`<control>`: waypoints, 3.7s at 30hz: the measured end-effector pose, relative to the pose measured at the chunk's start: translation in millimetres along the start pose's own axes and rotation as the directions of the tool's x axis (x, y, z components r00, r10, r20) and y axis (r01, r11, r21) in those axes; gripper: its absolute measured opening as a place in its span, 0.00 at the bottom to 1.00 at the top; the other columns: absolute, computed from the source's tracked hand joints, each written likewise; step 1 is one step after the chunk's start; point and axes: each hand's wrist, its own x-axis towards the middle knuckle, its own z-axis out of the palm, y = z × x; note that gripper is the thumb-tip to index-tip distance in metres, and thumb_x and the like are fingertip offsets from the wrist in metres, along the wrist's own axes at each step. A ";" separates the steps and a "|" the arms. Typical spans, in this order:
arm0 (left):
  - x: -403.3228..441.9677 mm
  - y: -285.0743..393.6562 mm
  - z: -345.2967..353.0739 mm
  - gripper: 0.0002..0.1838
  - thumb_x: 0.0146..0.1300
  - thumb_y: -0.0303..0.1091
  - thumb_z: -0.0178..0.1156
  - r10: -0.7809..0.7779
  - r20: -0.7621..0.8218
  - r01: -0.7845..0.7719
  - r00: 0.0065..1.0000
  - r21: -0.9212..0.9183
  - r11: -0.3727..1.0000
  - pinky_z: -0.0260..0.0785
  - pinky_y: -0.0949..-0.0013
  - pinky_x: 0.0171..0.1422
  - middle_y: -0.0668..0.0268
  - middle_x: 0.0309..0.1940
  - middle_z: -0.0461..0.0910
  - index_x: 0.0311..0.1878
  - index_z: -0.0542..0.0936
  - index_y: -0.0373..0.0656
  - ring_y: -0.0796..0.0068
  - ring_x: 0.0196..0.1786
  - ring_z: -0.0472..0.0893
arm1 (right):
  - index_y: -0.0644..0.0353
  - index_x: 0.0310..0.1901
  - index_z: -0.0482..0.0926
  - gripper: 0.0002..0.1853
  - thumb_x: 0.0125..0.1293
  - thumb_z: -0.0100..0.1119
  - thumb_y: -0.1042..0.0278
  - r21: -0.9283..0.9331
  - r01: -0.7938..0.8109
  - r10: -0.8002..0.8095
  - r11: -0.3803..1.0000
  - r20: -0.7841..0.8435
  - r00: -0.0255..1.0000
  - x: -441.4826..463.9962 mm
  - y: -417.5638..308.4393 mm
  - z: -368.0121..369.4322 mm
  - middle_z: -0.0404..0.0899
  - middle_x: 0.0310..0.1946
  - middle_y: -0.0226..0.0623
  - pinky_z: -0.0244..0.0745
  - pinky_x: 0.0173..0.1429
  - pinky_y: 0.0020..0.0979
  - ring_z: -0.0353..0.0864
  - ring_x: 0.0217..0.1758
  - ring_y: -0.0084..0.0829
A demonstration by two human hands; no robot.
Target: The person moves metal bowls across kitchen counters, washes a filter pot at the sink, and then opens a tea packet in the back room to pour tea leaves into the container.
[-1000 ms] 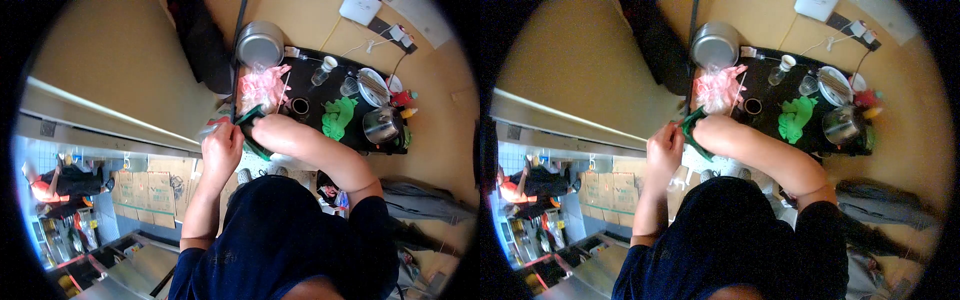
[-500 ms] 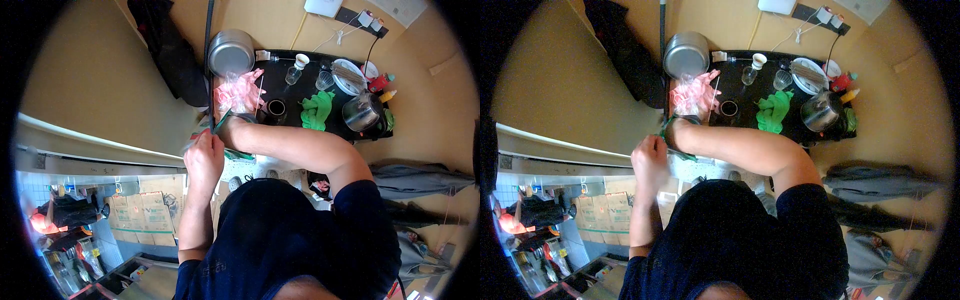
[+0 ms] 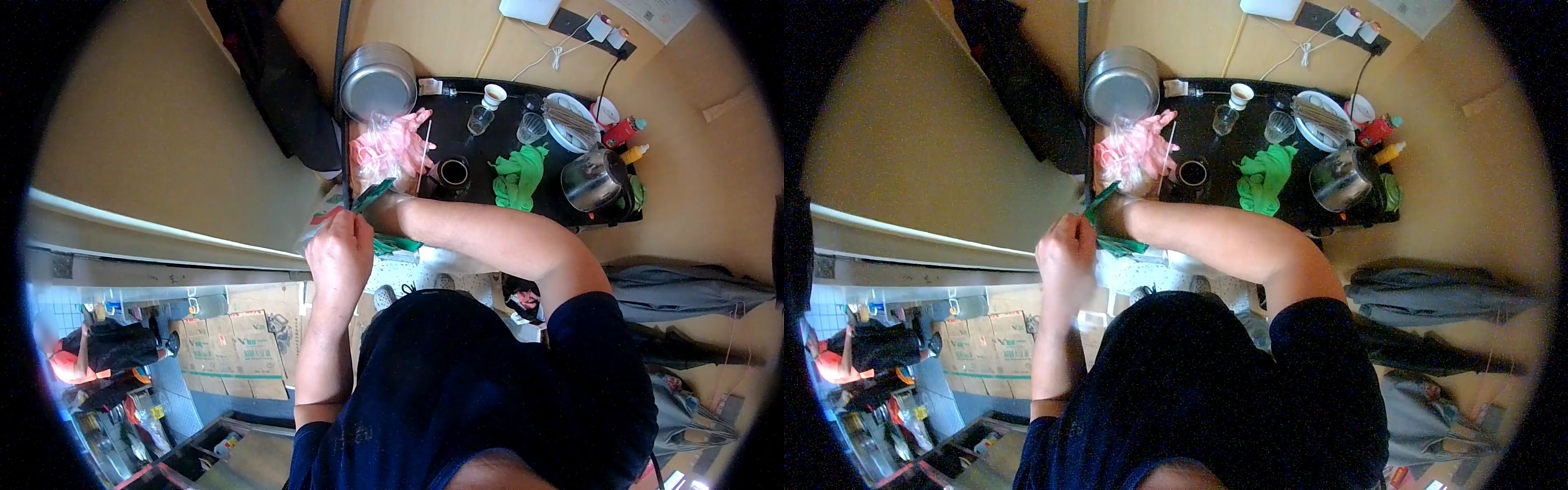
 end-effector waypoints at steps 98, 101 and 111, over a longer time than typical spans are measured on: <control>15.1 6.2 -2.9 0.11 0.68 0.31 0.60 -0.285 0.113 0.306 0.952 -0.322 0.896 0.70 0.62 0.28 0.53 0.17 0.77 0.31 0.80 0.33 0.63 0.20 0.79 | 0.60 0.45 0.86 0.13 0.57 0.67 0.70 0.544 -0.281 0.366 0.790 -0.051 0.929 -142.0 158.7 44.5 0.87 0.42 0.46 0.80 0.53 0.41 0.86 0.47 0.45; 15.3 7.5 -3.7 0.11 0.68 0.31 0.60 -0.294 0.118 0.317 0.948 -0.335 0.887 0.70 0.62 0.28 0.54 0.16 0.77 0.31 0.80 0.33 0.63 0.19 0.79 | 0.58 0.42 0.87 0.10 0.58 0.66 0.70 0.538 -0.255 0.372 0.803 -0.119 0.921 -139.9 161.3 49.5 0.87 0.39 0.45 0.81 0.51 0.42 0.86 0.44 0.46; 14.5 7.0 -4.0 0.11 0.67 0.31 0.59 -0.286 0.113 0.307 0.952 -0.335 0.891 0.69 0.62 0.28 0.54 0.16 0.77 0.31 0.80 0.33 0.63 0.19 0.79 | 0.55 0.36 0.88 0.06 0.57 0.66 0.70 0.483 -0.260 0.373 0.836 -0.153 0.915 -142.1 157.1 48.9 0.86 0.35 0.47 0.81 0.47 0.44 0.86 0.40 0.48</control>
